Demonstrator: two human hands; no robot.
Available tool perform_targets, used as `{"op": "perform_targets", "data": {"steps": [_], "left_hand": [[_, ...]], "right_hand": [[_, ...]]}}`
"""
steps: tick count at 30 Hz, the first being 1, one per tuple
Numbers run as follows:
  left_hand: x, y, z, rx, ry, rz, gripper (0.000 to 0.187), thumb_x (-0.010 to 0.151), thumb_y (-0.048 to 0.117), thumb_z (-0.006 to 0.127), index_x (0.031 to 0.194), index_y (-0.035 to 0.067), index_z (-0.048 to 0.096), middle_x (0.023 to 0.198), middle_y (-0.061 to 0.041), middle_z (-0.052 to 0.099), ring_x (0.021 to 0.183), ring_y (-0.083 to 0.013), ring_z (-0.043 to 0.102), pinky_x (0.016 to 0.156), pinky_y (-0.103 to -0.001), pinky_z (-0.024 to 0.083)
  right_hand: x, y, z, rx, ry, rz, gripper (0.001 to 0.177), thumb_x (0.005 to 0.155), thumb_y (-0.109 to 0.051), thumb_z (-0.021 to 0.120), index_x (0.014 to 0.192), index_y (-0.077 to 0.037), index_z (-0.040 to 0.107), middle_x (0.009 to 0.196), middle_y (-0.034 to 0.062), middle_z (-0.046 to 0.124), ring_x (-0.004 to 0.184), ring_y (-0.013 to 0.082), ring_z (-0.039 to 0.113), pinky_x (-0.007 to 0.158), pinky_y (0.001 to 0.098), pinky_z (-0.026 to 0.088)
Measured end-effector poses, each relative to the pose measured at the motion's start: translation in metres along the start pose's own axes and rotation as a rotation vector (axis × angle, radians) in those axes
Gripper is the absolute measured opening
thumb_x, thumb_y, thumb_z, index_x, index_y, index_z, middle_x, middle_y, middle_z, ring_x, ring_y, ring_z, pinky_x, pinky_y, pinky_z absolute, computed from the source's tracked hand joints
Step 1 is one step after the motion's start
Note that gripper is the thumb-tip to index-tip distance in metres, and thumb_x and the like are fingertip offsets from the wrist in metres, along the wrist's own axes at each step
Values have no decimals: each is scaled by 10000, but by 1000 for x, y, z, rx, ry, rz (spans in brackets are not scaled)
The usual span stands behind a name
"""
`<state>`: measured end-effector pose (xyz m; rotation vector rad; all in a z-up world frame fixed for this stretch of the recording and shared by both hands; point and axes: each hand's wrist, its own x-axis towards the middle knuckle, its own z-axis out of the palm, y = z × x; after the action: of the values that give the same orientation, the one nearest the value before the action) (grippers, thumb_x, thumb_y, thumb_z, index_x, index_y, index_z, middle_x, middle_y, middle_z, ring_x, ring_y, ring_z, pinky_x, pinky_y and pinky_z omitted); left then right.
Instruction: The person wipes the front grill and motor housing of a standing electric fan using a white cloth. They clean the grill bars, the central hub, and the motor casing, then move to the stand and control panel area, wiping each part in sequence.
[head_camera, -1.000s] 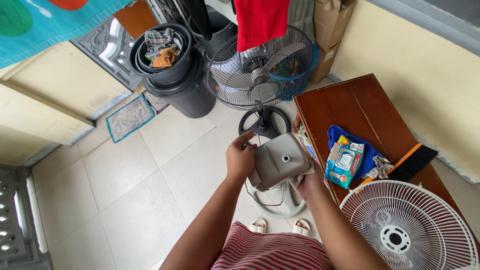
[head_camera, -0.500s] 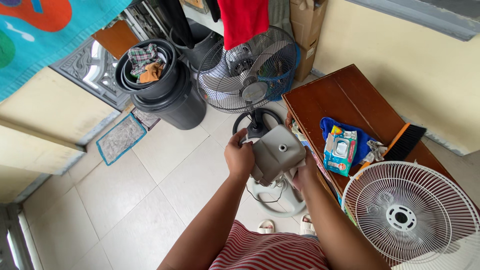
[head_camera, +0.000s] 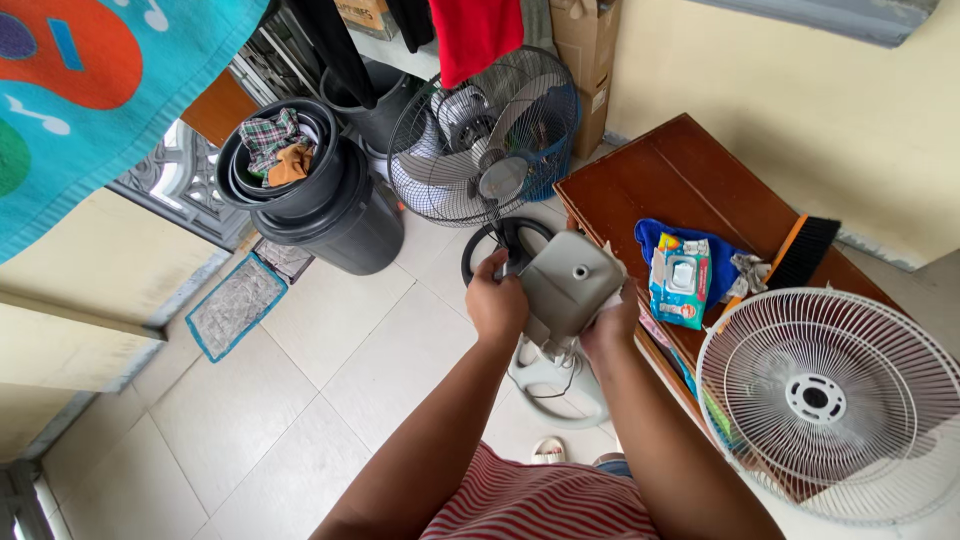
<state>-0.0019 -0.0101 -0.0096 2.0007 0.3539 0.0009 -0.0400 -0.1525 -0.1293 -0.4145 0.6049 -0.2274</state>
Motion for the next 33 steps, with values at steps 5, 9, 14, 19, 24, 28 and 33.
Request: {"op": "perform_targets", "data": {"steps": [5,9,14,19,24,28,33], "left_hand": [[5,7,-3,-47,-10,-50,397,889,98,553,1250,148,709,1208,-90,747,1116,-275,701,982,-362,506],[0,4,-3,19,-40,-29,381,918,127,541,1257,148,714,1196,-93,742,1088,-261,688,967,-354,496],[7,-20,10,-261,-120,-64,413,976,205,444,1295,91,680,1175,-88,746,946,-233,687,896,-356,526],[37,-55,23,-605,-219,-26,764,1062,586,255,1281,2,696,1218,-98,712,1029,-171,592,969,-297,461],[30,-72,34,-801,-280,-1,806,1051,625,230,1300,-18,647,1132,-143,718,980,-229,648,892,-342,520],[25,-63,25,-492,-138,48,793,1049,579,203,1240,9,721,1025,-163,762,928,-223,715,851,-324,544],[18,-42,17,-394,-13,117,680,1070,519,271,1199,16,709,1111,-131,756,984,-228,707,890,-338,529]], "right_hand": [[-46,43,19,-474,140,-69,773,1000,-558,403,1597,-226,44,1656,26,193,1511,222,245,1179,475,171],[-23,17,29,-366,56,-111,800,986,-577,338,1619,-122,157,1653,143,277,1500,315,311,1200,489,245],[-55,35,16,-744,-129,-543,777,1083,-469,302,1587,-11,-72,1698,187,-105,1576,322,-37,1244,469,39],[-112,49,15,-1492,-369,-1281,609,1086,-279,383,1549,102,279,1609,372,307,1530,508,285,1276,543,195],[-95,14,92,-1553,-382,-681,629,991,-396,466,1502,-34,404,1263,227,662,1167,387,649,1025,474,485],[-80,1,124,-1617,-428,-352,568,1000,-489,434,1413,-101,469,1250,204,651,1126,407,625,942,481,478],[-58,-21,119,-1656,-434,-98,539,1046,-536,420,1230,-63,602,1107,160,691,1025,301,651,895,441,522]]}}
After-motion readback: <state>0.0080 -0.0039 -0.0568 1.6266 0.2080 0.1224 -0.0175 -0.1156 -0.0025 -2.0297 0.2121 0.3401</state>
